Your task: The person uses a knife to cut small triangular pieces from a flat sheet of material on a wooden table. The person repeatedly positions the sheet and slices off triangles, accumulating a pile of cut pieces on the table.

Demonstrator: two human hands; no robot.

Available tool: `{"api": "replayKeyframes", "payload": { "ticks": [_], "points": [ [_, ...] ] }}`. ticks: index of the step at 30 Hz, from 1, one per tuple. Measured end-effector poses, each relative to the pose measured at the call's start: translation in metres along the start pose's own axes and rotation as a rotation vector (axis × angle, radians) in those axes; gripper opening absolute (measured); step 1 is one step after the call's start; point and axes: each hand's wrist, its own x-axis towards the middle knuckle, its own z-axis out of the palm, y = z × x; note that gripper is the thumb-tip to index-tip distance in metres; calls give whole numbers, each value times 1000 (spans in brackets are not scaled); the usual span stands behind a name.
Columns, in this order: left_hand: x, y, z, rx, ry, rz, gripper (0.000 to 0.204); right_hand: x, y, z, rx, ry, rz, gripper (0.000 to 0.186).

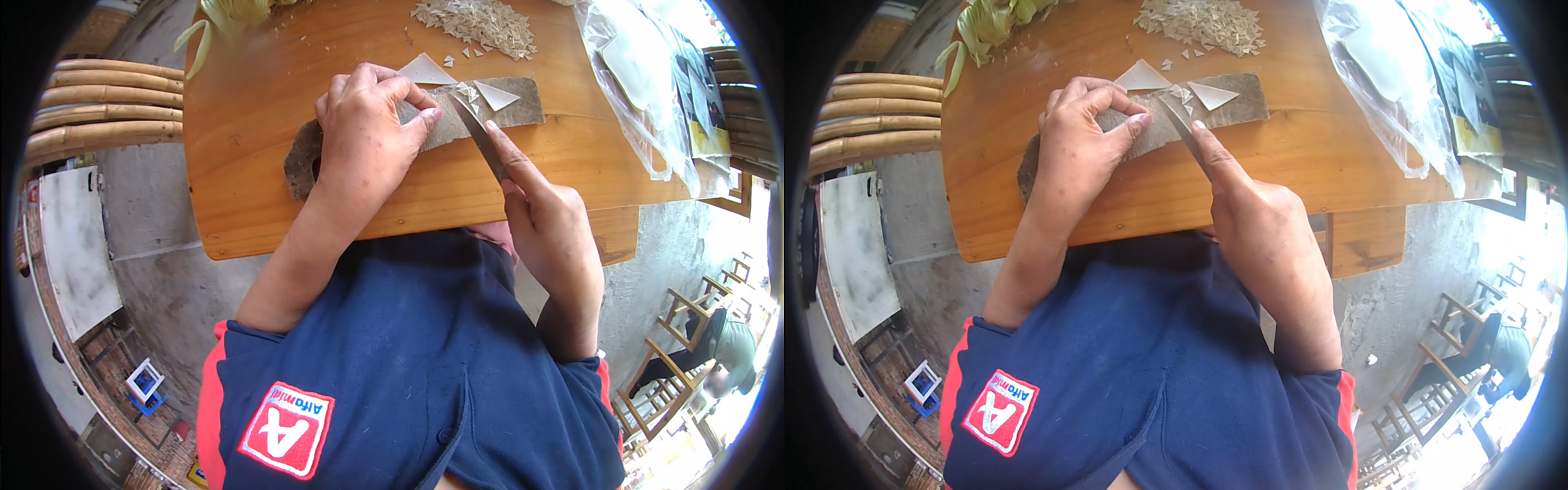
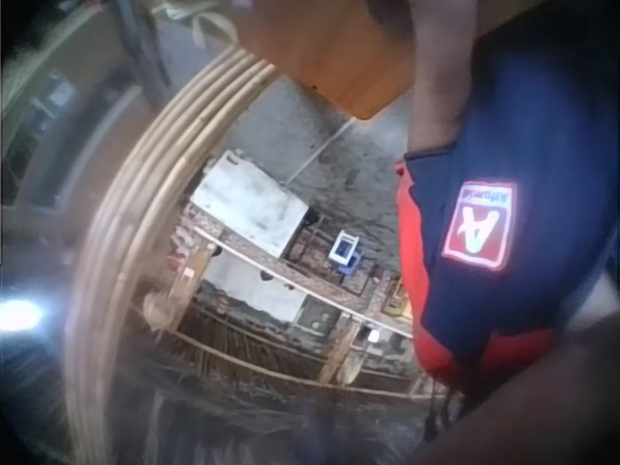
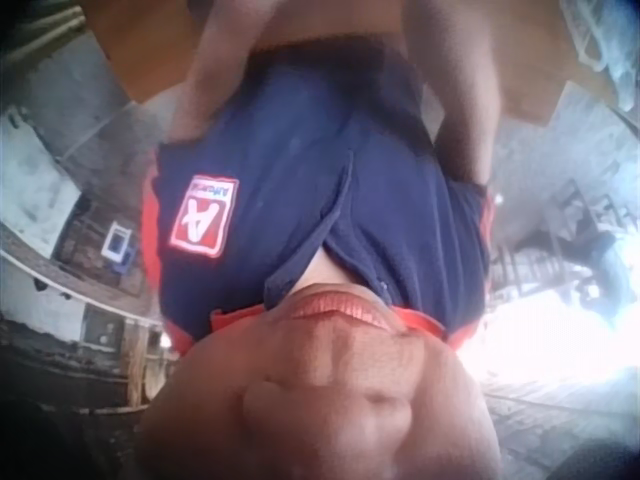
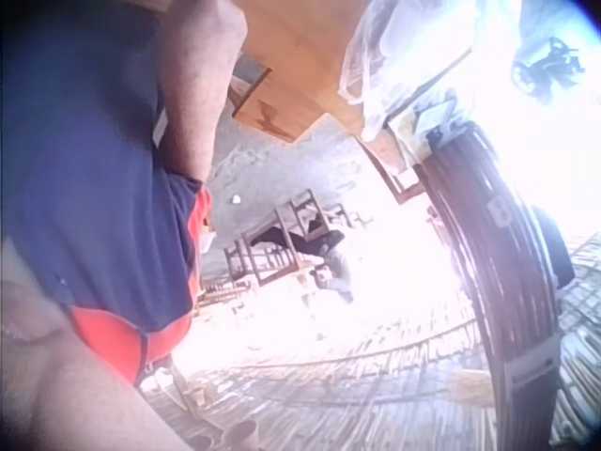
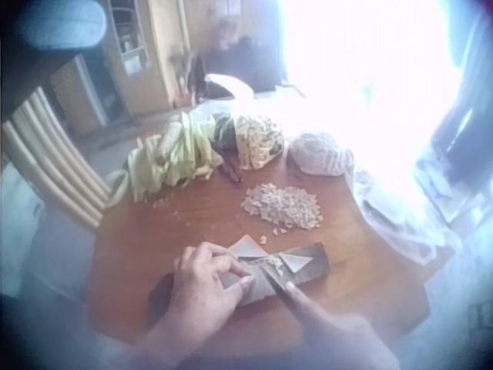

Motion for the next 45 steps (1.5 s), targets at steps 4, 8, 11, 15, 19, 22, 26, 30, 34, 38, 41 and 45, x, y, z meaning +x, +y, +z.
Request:
{"api": "replayKeyframes", "payload": {
  "ticks": [4,8,11,15,19,22,26,30,34,38,41,45],
  "points": [
    [0,-1,-1,6,2,12,9,-1,-4,0,23,-2,9,61],
    [-3,-1,-3,10,20,19,9,0,-5,1,-2,13,20,61],
    [-5,-5,-7,-4,4,31,11,2,-9,-2,6,-12,68,60],
    [-3,-4,-6,5,2,53,14,4,-4,2,40,42,-6,58],
    [-5,0,-9,24,19,159,19,8,2,4,-28,40,-110,59],
    [-11,0,-10,58,21,222,23,9,0,3,-72,8,-99,58],
    [-18,1,-12,145,19,276,29,8,-2,5,-97,-16,-90,60],
    [-21,4,-13,195,11,283,31,9,-11,4,-95,-47,-29,61],
    [-23,4,-12,221,13,286,32,8,-10,9,-59,-6,-47,62],
    [-24,2,-11,226,21,293,33,6,-15,11,-79,-23,18,64],
    [-24,3,-11,225,22,288,34,5,-16,13,-102,-25,30,65],
    [-24,3,-10,216,16,285,33,3,-14,17,-270,-31,-86,74]
  ]
}}
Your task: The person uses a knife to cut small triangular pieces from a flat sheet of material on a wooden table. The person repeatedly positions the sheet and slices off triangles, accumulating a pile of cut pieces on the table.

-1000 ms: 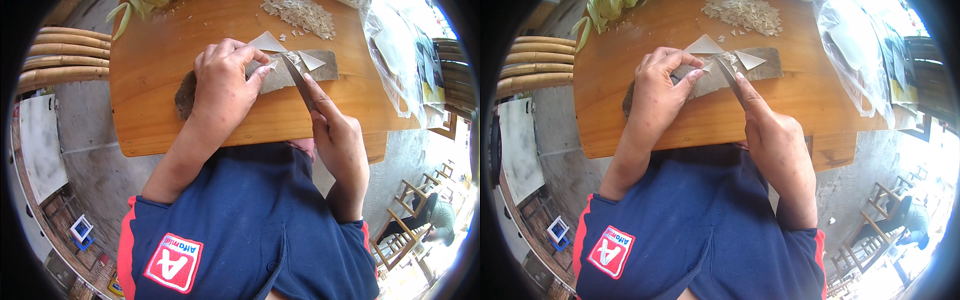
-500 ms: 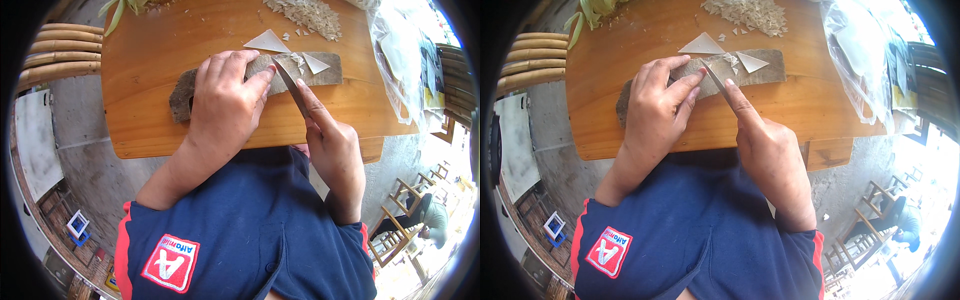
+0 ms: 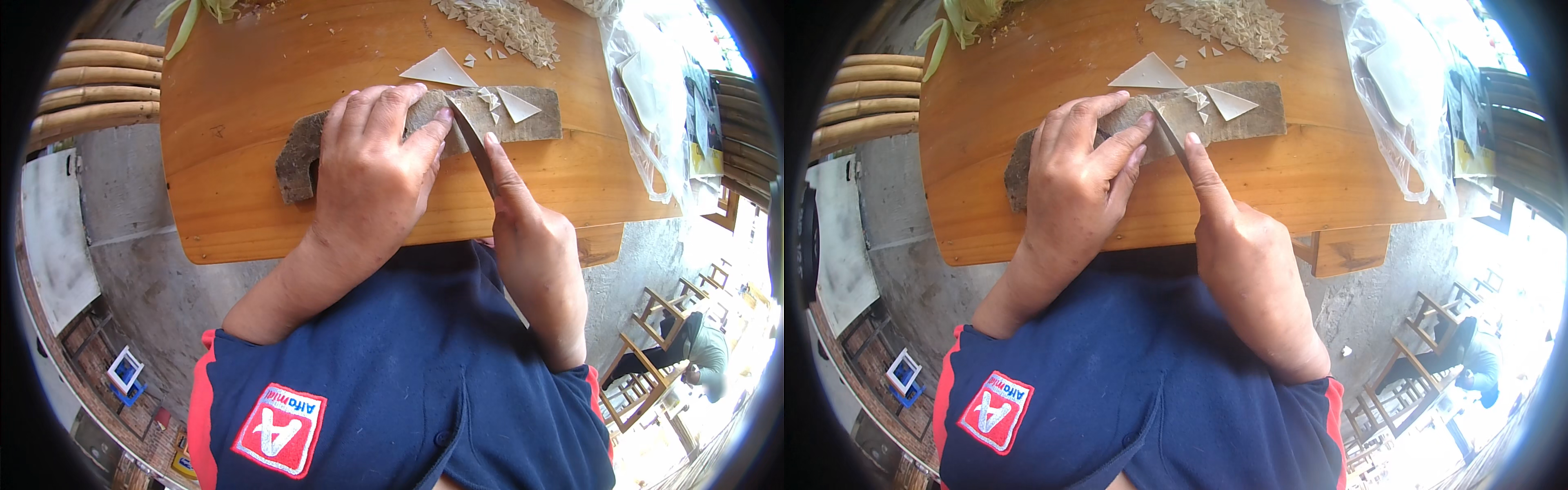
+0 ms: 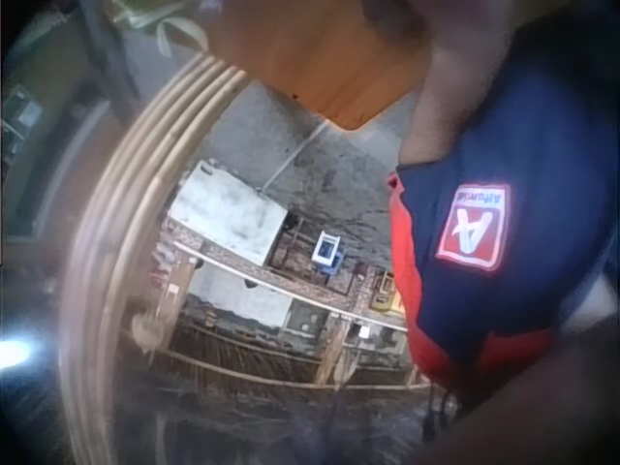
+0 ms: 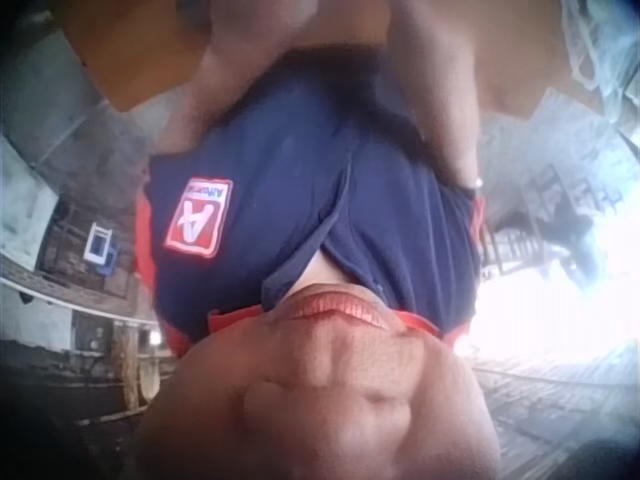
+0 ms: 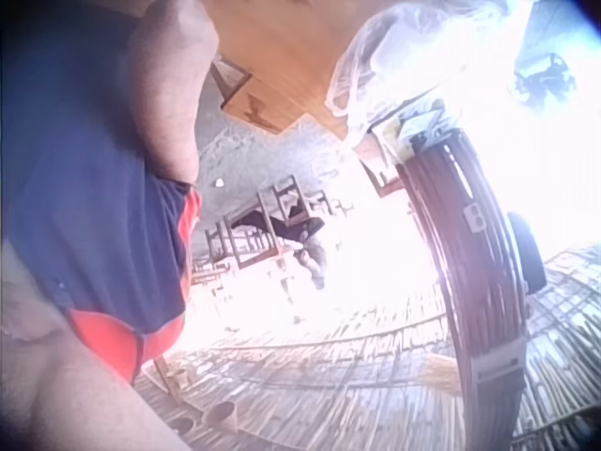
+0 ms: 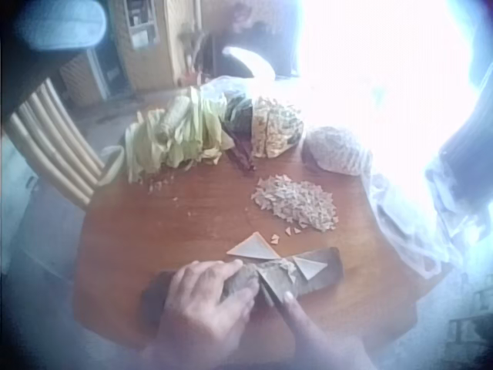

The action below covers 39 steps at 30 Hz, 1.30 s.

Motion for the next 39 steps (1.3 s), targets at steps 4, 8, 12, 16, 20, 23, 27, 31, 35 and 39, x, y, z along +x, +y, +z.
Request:
{"api": "replayKeyframes", "payload": {
  "ticks": [4,8,12,16,20,23,27,31,35,39],
  "points": [
    [-1,0,0,-12,4,-8,31,-2,-4,7,-103,11,-19,79],
    [-2,1,1,-3,5,-20,31,-2,-7,9,-82,20,-25,82],
    [-1,0,-1,-19,5,-26,31,-9,-11,3,-60,-46,59,79],
    [-2,-5,2,-96,32,-60,28,-11,-4,-4,115,0,79,71],
    [-4,-11,9,-200,88,-87,27,-9,2,-6,228,43,79,67],
    [-2,-13,9,-263,118,-110,31,-6,4,-9,179,1,4,67],
    [-1,-12,7,-280,111,-131,33,5,3,-15,59,-106,78,62],
    [0,-12,5,-303,92,-136,32,13,25,-19,185,13,38,56],
    [11,-10,-4,-413,46,-252,29,17,43,-21,203,131,19,56],
    [37,-20,-11,-193,-61,-205,34,12,46,-31,367,137,88,58]
  ]
}}
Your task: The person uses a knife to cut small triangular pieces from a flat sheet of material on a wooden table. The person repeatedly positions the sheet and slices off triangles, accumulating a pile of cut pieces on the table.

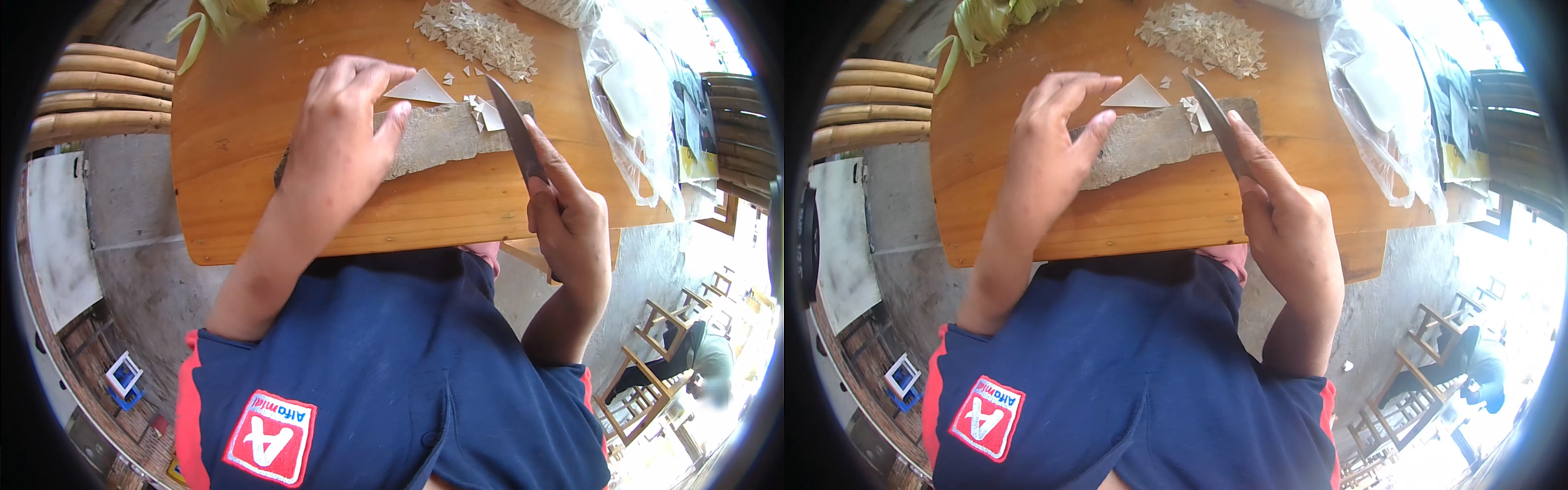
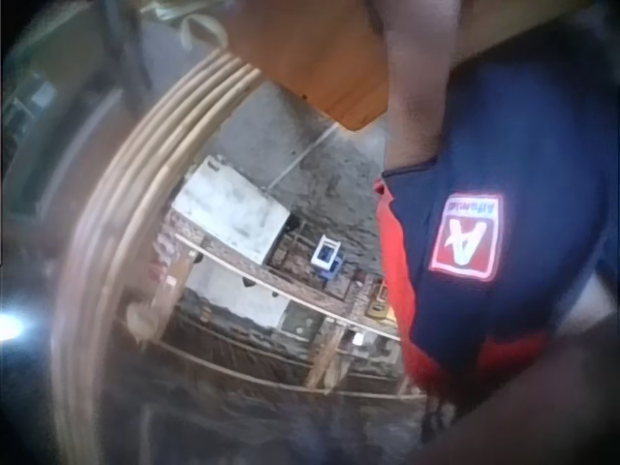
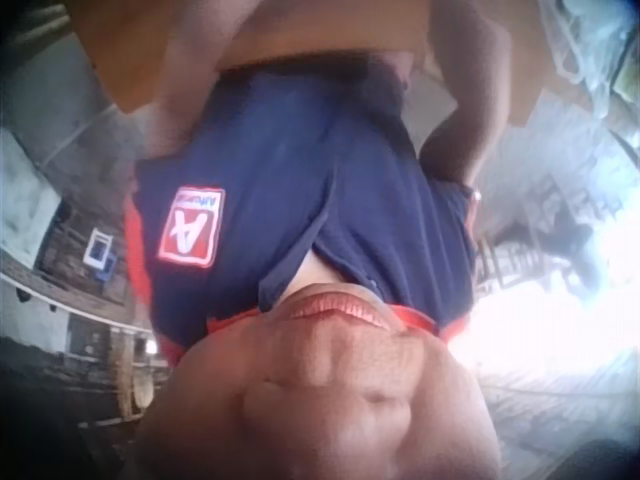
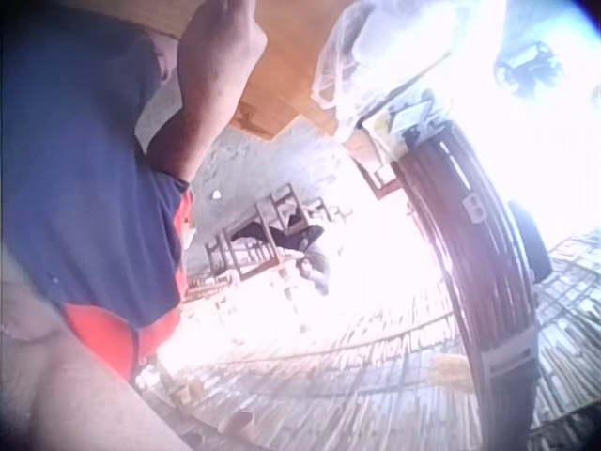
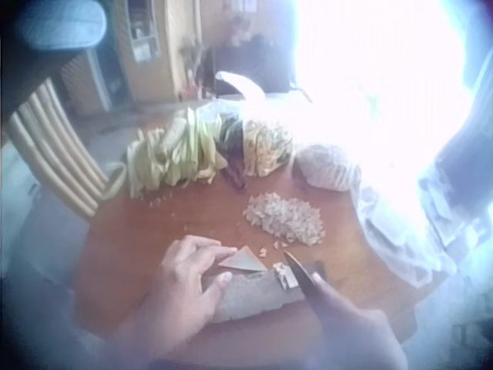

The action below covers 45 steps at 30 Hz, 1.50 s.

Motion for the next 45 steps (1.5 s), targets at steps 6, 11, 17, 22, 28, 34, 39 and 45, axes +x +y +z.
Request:
{"api": "replayKeyframes", "payload": {
  "ticks": [6,11,17,22,28,34,39,45],
  "points": [
    [43,-13,9,114,-182,-33,36,-10,19,-5,52,61,-6,59],
    [55,0,5,166,-316,-52,28,-28,33,-13,74,29,33,58],
    [62,-6,0,-37,-348,-139,17,-42,44,-13,104,43,27,57],
    [50,7,-18,-268,-221,-219,13,-48,38,-12,112,36,-20,57],
    [13,20,-8,-295,-215,-290,9,-43,29,-5,117,-25,-37,56],
    [-7,6,13,74,17,46,17,-36,18,8,98,-37,-139,56],
    [-18,8,10,161,159,74,13,-29,-4,26,-58,18,-72,61],
    [-49,16,9,259,231,262,19,-23,-18,44,-207,-85,-191,67]
  ]
}}
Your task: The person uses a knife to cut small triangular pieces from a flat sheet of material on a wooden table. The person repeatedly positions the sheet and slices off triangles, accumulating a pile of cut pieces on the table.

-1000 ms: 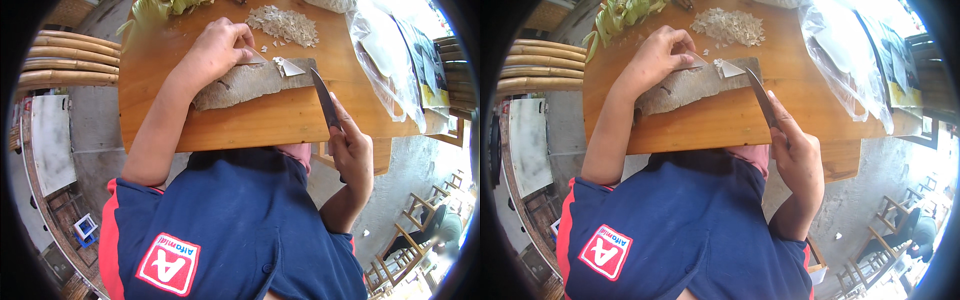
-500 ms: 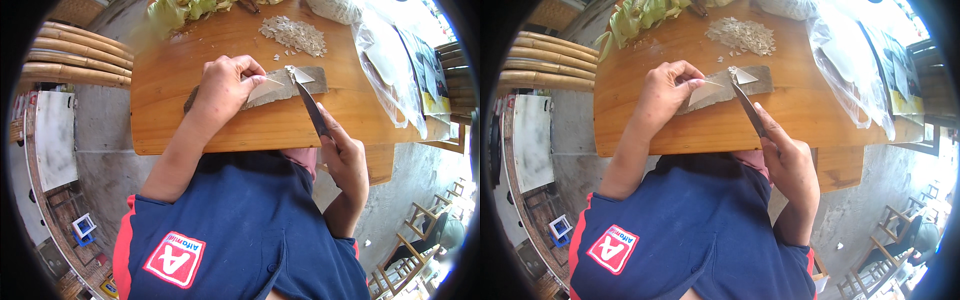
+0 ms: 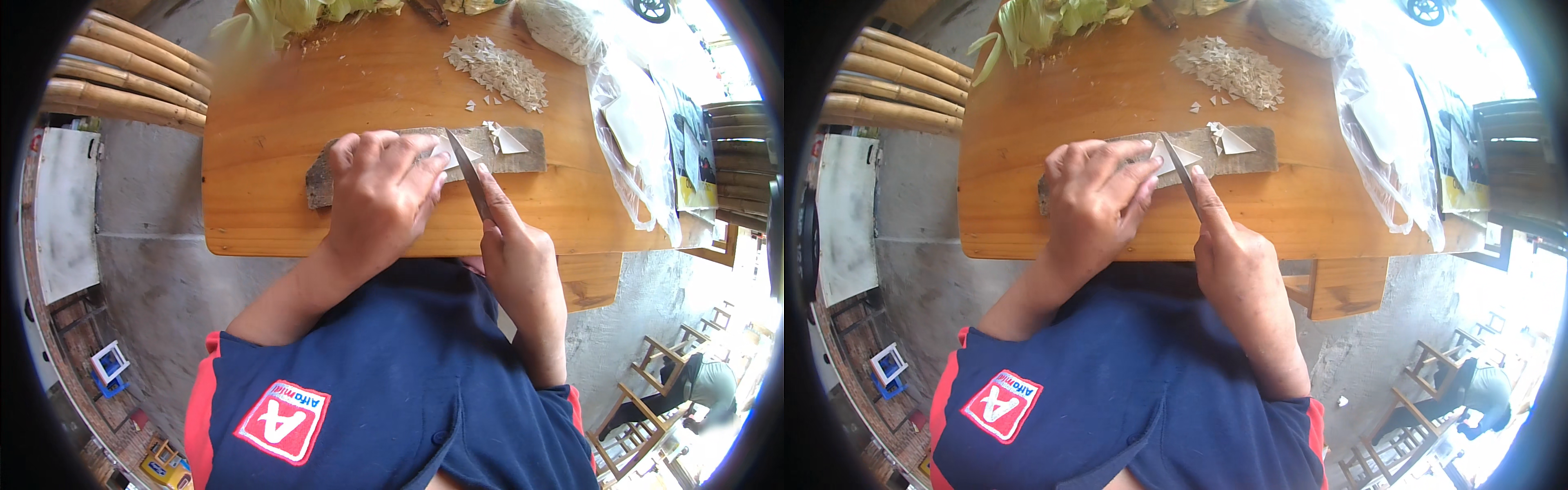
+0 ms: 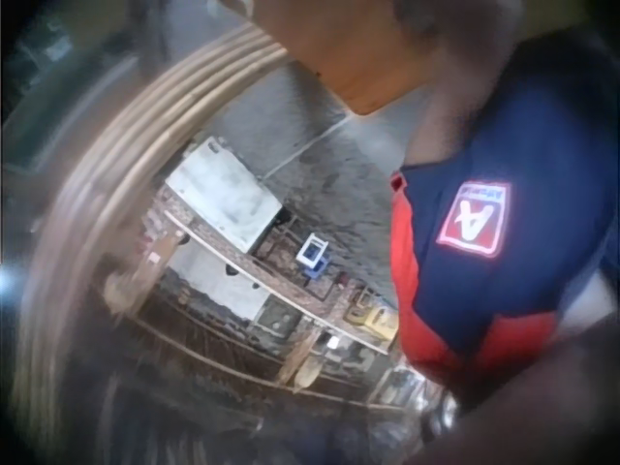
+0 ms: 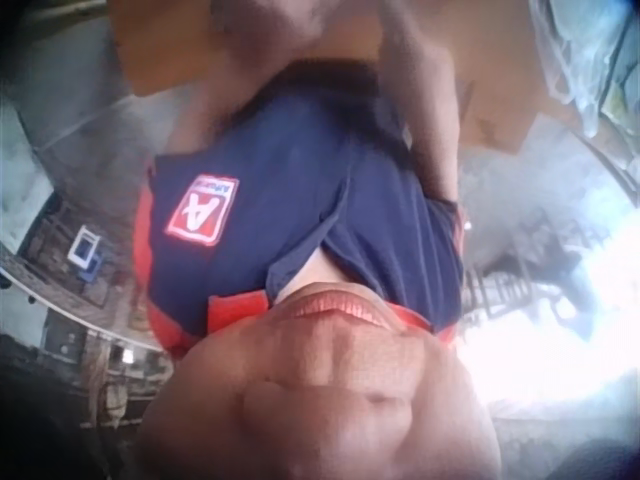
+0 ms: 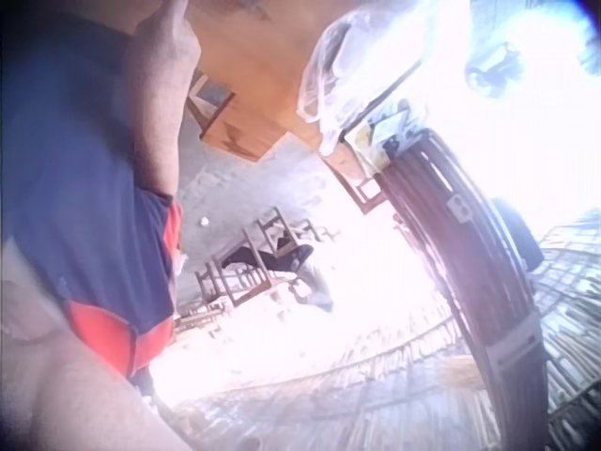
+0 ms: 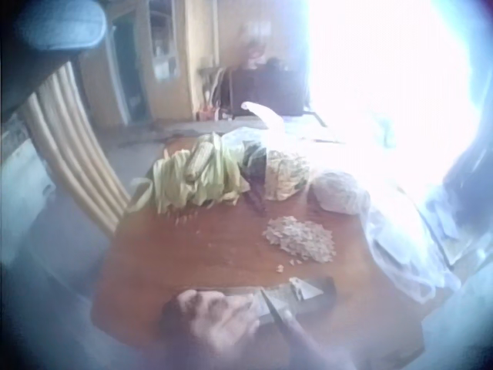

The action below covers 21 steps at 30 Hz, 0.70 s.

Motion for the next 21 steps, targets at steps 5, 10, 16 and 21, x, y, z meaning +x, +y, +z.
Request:
{"api": "replayKeyframes", "payload": {
  "ticks": [5,10,16,21],
  "points": [
    [-12,-4,7,11,-44,4,22,7,-9,3,-20,-45,50,68],
    [-13,-6,10,-14,-30,-3,23,9,-11,6,-77,-58,70,68],
    [-14,-6,12,-8,-31,0,23,6,-19,15,-196,-49,85,82],
    [-18,-7,14,44,-30,50,25,5,-26,21,-283,-30,87,86]
  ]
}}
